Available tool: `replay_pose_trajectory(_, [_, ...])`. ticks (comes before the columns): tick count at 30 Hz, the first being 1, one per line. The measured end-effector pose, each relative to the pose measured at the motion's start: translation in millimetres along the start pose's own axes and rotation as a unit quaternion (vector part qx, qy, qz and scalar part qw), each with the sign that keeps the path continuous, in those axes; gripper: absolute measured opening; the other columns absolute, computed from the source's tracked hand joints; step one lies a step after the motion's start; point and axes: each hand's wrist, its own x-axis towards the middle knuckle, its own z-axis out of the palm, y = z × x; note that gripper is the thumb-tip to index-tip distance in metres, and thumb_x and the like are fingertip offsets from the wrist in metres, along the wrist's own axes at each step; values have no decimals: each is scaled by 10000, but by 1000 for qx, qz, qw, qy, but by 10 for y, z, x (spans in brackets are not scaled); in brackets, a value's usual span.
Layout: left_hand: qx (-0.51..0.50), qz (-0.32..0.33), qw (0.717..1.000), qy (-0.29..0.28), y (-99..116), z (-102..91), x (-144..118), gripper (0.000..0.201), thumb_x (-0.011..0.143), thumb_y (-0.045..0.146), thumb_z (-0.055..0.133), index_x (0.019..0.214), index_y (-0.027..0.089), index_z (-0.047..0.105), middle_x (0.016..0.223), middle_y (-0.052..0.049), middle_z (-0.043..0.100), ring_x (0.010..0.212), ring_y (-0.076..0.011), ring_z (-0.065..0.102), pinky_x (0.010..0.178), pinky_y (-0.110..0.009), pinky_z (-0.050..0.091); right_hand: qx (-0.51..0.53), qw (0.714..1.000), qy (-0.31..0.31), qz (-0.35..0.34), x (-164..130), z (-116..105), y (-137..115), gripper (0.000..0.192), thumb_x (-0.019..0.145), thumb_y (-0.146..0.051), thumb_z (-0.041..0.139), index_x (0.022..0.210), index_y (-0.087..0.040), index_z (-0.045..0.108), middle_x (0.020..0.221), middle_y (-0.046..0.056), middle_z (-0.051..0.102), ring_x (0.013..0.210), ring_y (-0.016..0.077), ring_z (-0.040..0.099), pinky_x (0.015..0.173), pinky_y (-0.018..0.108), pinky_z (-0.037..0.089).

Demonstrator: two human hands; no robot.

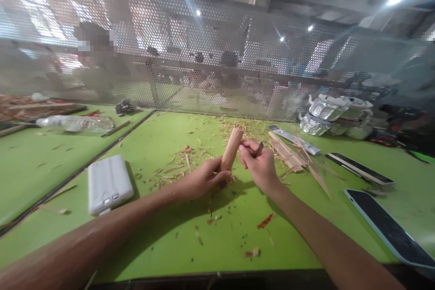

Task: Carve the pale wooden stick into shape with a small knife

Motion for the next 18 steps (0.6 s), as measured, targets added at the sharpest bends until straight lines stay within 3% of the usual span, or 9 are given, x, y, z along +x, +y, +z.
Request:
replay_pose_trajectory(11, [8, -14, 1000, 21, 62, 33, -38, 196, 956, 385, 563, 920, 194, 588, 811, -58, 659, 651, -160, 586, 567, -291, 475, 6, 999, -41, 35, 47, -50, -34, 226, 902, -402, 571, 874, -184, 626, 488, -61, 480, 436, 110, 404, 466, 258, 336])
replay_pose_trajectory(14, [19, -24, 1000, 7, 87, 11, -36, 183, 955, 376, 552, 902, 201, 565, 788, -52, 651, 642, -167, 590, 553, -296, 469, 0, 996, -68, 61, 93, -84, -19, 225, 892, -405, 586, 819, -195, 615, 489, -47, 495, 443, 113, 413, 480, 266, 345])
replay_pose_trajectory(18, [56, -38, 998, 18, 65, 1, -15, 184, 946, 368, 540, 839, 220, 517, 727, -36, 632, 583, -156, 554, 513, -290, 431, 1, 994, -58, 93, 123, -78, 7, 217, 865, -395, 622, 767, -202, 610, 464, -52, 470, 427, 111, 387, 480, 273, 338])
